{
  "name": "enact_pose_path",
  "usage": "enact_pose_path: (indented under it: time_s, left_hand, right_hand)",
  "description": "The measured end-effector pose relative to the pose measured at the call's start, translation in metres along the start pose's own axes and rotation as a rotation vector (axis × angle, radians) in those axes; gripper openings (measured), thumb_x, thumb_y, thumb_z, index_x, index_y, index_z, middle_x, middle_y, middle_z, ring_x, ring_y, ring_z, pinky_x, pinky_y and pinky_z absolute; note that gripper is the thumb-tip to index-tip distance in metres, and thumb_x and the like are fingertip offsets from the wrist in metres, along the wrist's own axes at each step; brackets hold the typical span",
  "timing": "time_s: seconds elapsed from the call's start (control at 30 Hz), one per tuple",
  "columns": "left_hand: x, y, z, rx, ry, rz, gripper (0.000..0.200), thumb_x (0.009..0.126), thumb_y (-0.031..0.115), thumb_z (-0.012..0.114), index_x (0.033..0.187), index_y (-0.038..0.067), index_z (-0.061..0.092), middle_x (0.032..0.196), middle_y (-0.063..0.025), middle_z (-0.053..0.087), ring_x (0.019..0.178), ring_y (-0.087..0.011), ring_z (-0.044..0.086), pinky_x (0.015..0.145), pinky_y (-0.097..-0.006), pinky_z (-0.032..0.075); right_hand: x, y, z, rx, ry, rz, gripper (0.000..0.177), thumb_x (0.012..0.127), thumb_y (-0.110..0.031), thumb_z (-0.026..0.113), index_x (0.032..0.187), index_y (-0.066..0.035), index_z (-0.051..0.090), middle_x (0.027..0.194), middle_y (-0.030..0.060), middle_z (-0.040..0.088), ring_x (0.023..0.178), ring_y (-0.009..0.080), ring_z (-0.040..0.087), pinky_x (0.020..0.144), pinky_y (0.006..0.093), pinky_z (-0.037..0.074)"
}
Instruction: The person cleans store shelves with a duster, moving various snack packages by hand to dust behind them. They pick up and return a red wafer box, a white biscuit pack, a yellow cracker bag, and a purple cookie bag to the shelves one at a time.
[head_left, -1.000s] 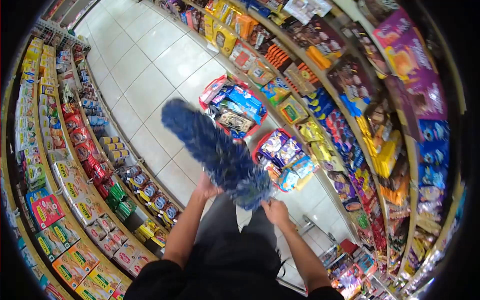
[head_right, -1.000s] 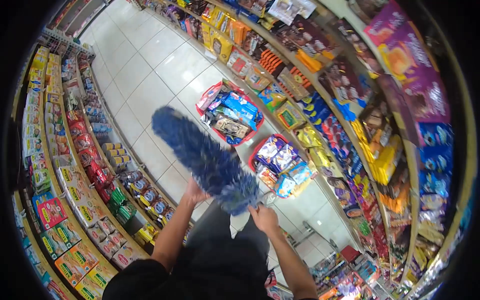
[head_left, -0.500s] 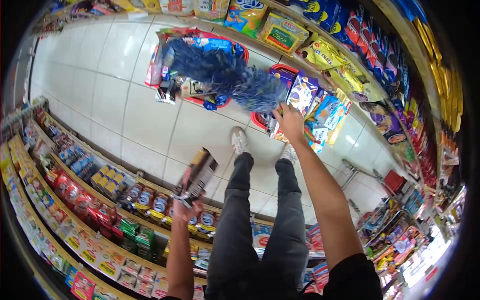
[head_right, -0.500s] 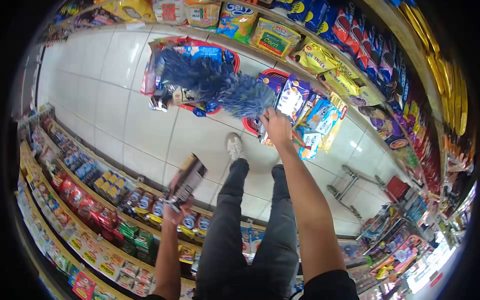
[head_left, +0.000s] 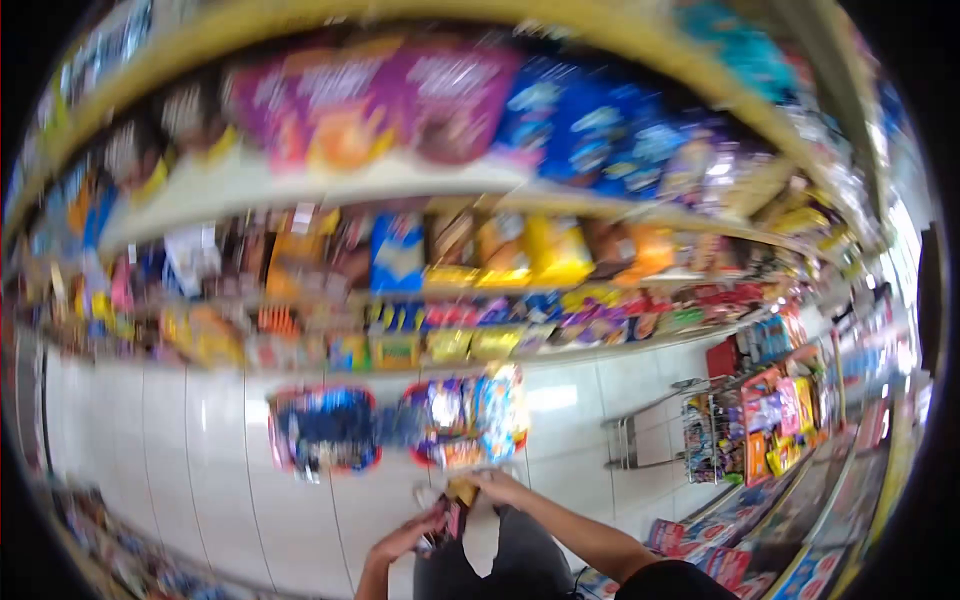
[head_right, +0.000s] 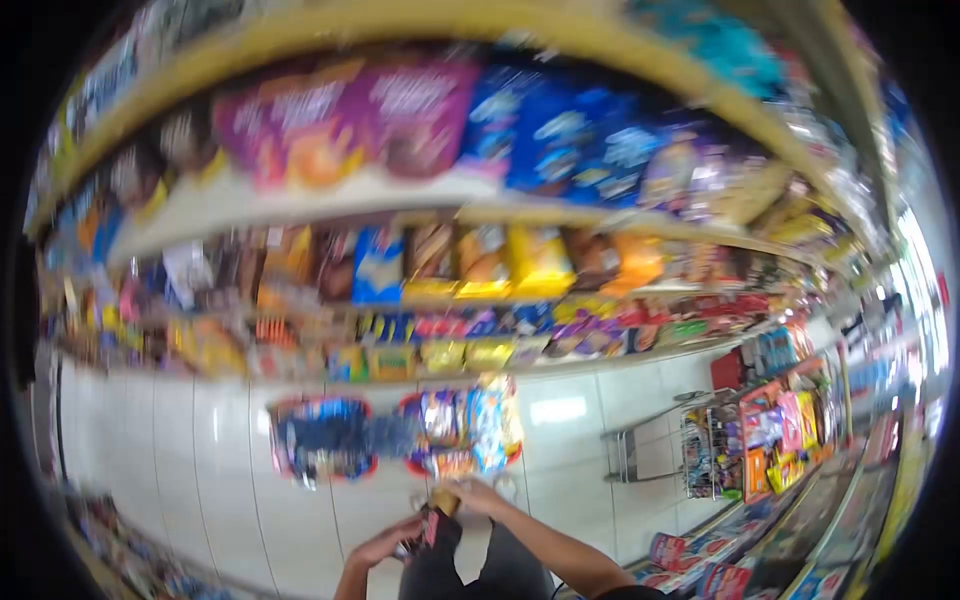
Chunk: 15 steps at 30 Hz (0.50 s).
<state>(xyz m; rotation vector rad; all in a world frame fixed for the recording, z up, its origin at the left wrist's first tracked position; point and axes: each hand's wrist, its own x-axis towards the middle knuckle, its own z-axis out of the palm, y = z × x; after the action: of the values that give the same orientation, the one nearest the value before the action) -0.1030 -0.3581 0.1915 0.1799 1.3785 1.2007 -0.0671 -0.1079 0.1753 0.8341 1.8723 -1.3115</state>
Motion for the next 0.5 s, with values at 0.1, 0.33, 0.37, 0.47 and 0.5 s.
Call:
enact_pose_path:
  time_s: [0.1,0.33,0.37,0.47,0.5]
  left_hand:
    - [0.005,0.084,0.012,0.188,-0.211,0.114,0.067,0.090,0.035,0.055,0.143,0.010,0.025,0.143,-0.0083,0.032,0.128,-0.0206,0.035,0.105,-0.0291,0.026]
    - [0.003,0.245,0.088,0.904,-0.081,0.523,0.087,0.078,0.043,0.068,0.143,0.008,0.021,0.133,-0.0261,0.040,0.119,-0.0318,0.046,0.098,-0.0350,0.036]
    - [-0.012,0.281,0.112,0.784,-0.005,0.559,0.091,0.075,0.036,0.073,0.144,0.009,0.019,0.128,-0.0254,0.045,0.110,-0.0307,0.053,0.095,-0.0362,0.039]
    - [0.014,0.311,0.139,0.478,0.216,0.658,0.091,0.074,0.022,0.075,0.144,0.010,0.018,0.121,-0.0230,0.049,0.104,-0.0256,0.055,0.090,-0.0350,0.044]
    - [0.016,0.328,0.156,0.269,0.192,0.631,0.088,0.075,0.015,0.074,0.143,0.010,0.018,0.120,-0.0215,0.049,0.103,-0.0236,0.055,0.088,-0.0337,0.045]
  right_hand:
    - [-0.074,-0.012,-0.052,0.605,-0.166,0.067,0.062,0.084,-0.051,0.056,0.125,-0.005,0.045,0.114,0.0134,0.056,0.094,0.0251,0.061,0.075,0.0383,0.052]
    - [-0.183,-0.023,-0.148,0.870,0.281,-0.361,0.058,0.081,-0.019,0.069,0.126,0.000,0.037,0.109,0.0145,0.058,0.084,0.0249,0.065,0.070,0.0350,0.057]
    - [-0.200,-0.023,-0.163,0.960,0.336,-0.435,0.059,0.081,-0.017,0.068,0.127,-0.001,0.035,0.108,0.0148,0.057,0.085,0.0234,0.064,0.069,0.0342,0.057]
    - [-0.244,-0.022,-0.207,1.137,0.523,-0.654,0.054,0.082,-0.011,0.067,0.124,-0.002,0.034,0.105,0.0139,0.058,0.088,0.0220,0.063,0.069,0.0342,0.057]
    - [-0.255,-0.019,-0.222,1.179,0.591,-0.720,0.051,0.082,-0.010,0.066,0.122,-0.002,0.035,0.105,0.0132,0.058,0.089,0.0221,0.063,0.070,0.0347,0.057]
